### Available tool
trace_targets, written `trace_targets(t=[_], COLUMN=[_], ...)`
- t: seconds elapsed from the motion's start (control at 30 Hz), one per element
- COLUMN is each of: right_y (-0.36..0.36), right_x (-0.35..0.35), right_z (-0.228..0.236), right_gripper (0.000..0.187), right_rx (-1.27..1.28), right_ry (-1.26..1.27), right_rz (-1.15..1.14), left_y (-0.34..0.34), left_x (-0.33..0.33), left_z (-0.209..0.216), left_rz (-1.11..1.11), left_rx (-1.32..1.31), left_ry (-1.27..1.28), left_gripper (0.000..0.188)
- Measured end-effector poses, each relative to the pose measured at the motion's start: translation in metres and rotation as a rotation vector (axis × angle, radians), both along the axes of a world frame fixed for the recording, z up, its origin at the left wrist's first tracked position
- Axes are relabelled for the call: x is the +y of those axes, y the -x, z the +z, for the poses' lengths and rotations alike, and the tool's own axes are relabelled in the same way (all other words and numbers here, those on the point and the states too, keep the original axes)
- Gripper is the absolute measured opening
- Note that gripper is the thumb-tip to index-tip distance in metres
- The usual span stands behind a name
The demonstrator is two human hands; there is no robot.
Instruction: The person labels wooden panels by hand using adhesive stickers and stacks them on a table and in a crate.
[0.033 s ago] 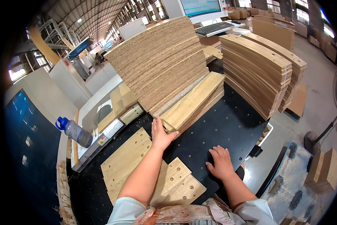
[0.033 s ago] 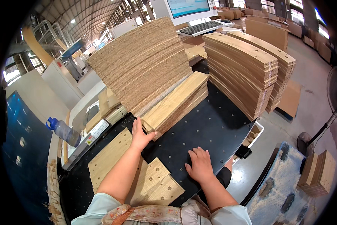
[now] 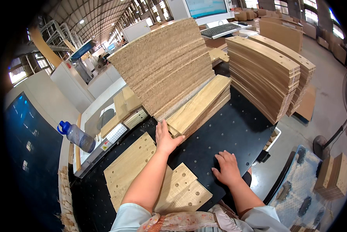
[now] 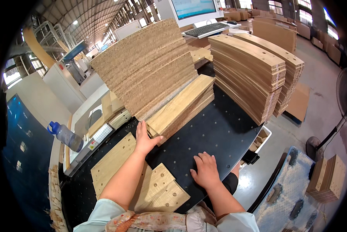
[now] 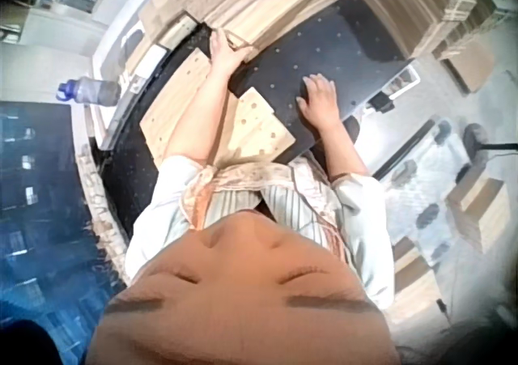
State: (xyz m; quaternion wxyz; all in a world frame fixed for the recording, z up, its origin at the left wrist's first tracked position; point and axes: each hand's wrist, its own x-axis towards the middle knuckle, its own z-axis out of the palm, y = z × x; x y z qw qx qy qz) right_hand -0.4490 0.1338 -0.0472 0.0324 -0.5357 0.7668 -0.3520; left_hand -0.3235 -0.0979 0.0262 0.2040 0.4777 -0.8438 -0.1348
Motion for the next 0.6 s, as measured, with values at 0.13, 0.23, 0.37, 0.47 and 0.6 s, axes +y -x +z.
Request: trace_targets(t=[0.13,0.23,0.37,0.47,0.6], right_y=[-0.006,-0.002,-0.005,0.0,-0.003], right_x=[-0.004,-0.001,-0.001,0.001,-0.005], right_z=[0.002,0.003,0.004,-0.002,-0.008], right_gripper=[0.052,0.052,0.049,0.045,0.043], right_rx=[0.024,0.06,0.075,0.114,0.137], right_ry=[-0.011,-0.033,-0.04,-0.021,0.014], right_rz=[0.017,-0.004,-0.012,-0.037,-0.005], left_y=[0.006,0.028,0.026,0.033,0.004], left_x=[-0.018,-0.014,-0.014,-0.019,-0.015], left_z=[0.015,0.05,0.044,0.046,0.053], left_rz=[-0.03,-0.04,-0.113,-0.13,-0.106], left_rx=[-0.168,-0.356,-0.523,-0.354,-0.353], left_ry=[-0.012,-0.092,0.061,-0.097,-0.06], left_gripper=[0.101,0.097,0.088,0.088,0.089])
